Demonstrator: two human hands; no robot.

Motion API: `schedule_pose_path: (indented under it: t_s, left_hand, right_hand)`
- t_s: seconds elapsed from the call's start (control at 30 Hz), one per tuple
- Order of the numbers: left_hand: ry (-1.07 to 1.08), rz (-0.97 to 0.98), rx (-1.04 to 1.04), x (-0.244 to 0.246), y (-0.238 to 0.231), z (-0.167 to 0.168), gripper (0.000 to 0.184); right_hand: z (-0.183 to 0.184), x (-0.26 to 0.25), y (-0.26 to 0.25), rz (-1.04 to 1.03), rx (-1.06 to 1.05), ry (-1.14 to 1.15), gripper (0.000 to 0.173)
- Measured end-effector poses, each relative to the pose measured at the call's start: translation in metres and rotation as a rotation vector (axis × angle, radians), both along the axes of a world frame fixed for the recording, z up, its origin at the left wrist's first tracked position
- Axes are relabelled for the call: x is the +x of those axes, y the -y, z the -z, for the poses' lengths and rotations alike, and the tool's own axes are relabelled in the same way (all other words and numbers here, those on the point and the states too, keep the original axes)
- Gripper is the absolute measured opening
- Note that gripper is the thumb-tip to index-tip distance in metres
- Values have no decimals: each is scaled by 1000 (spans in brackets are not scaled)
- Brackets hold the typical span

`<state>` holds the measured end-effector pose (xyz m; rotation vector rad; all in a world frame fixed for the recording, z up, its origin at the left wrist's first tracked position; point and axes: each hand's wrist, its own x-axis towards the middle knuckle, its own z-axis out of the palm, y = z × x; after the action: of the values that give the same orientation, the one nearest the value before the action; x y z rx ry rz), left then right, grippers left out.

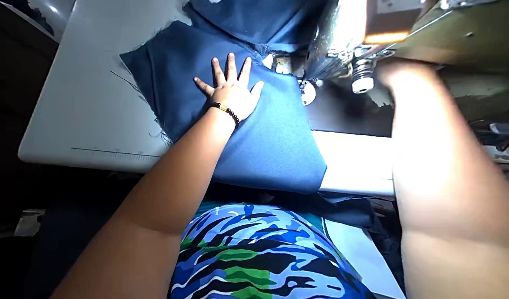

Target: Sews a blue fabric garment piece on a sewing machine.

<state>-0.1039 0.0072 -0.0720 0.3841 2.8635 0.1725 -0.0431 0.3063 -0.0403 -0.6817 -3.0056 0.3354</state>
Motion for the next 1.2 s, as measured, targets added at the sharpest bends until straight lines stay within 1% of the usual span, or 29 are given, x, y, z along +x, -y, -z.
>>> schedule_pose_path:
  t_s: [0.07,0.1,0.13,0.17,0.2,0.23,0.27,0.3,0.33,0.37,0.4,0.47,0.53,0.57,0.6,0.67,0.7,0.73,0.77,0.8,0.83,0.87,0.9,0.93,0.97,1.0,1.07,1.13,1.2]
  left_hand:
    - [26,13,-4,2,3,-4,73]
    - [54,33,-10,1,6,-9,75]
    - [96,65,-25,-2,10,-15,78]
    - [143,110,-41,-7,14,-24,81]
    - [172,168,-46,-14,18,-32,83]
    - [160,240,-32,-22,23,-39,82]
    - [106,299,16,-32,28,-43,76]
    - [30,325,94,-41,32,-46,69]
    - [-58,312,174,-48,33,-46,66]
    - [-144,277,239,-51,33,-43,67]
    - [-202,230,262,-52,33,-36,70]
    - [-182,129,209,-49,35,-9,73]
    - [-157,49,97,-46,35,2,70]
    - [-148,34,55,-44,35,2,68]
    - [-131,25,28,-41,39,2,67]
    - [-96,12,2,-33,48,-1,65]
    - [-89,-1,-8,-28,52,-3,65]
    - [-82,-17,-30,-21,55,-4,65]
    - [-66,-35,-54,-10,56,-6,66]
    - [-45,-49,-73,6,57,-10,67]
    - [-25,-46,-85,24,56,-17,70]
    - [-11,-19,-123,45,56,-27,74]
    - [2,34,-163,65,57,-38,75]
    - [8,97,-170,80,58,-47,73]
    - [0,155,-157,89,61,-52,67]
    - [-25,211,-129,94,66,-51,57]
    - [-112,309,-24,89,74,-37,43]
    - [-160,402,49,74,77,-28,38]
    - [-165,507,104,59,71,-27,37]
  right_hand:
    - [-13,54,37,-230,-183,-119,30]
    - [-10,91,44,-381,-307,-137,25]
    - [-3,134,48,-478,-447,-68,25]
    - [6,177,47,-531,-519,56,28]
    - [13,214,44,-533,-525,205,32]
    - [18,243,43,-454,-493,350,36]
    - [23,259,45,-316,-475,496,43]
    - [29,266,50,-178,-464,587,56]
    - [38,265,57,-92,-456,600,68]
    - [48,260,65,-52,-475,566,76]
    - [60,250,78,-29,-520,525,78]
    - [88,227,108,-3,-599,507,76]
    - [102,202,137,-86,-634,585,64]
    - [98,195,148,-165,-642,600,57]
    - [85,190,156,-252,-660,623,52]
    - [40,182,153,-413,-760,699,46]
    - [17,176,142,-458,-854,731,43]
    - [-3,170,125,-448,-956,707,39]
    - [-16,164,107,-389,-973,584,35]
    - [-22,155,88,-286,-857,341,31]
    - [-26,140,71,-141,-639,74,25]
    - [-26,126,56,9,-466,-99,28]
    - [-21,118,41,51,-325,-204,40]
    - [-15,117,32,42,-234,-238,53]
    - [-7,120,27,29,-187,-236,64]
    - [4,127,26,30,-164,-231,71]
    - [24,140,22,96,-152,-193,75]
    - [29,145,17,211,-191,-99,81]
    - [26,146,16,282,-230,-31,86]
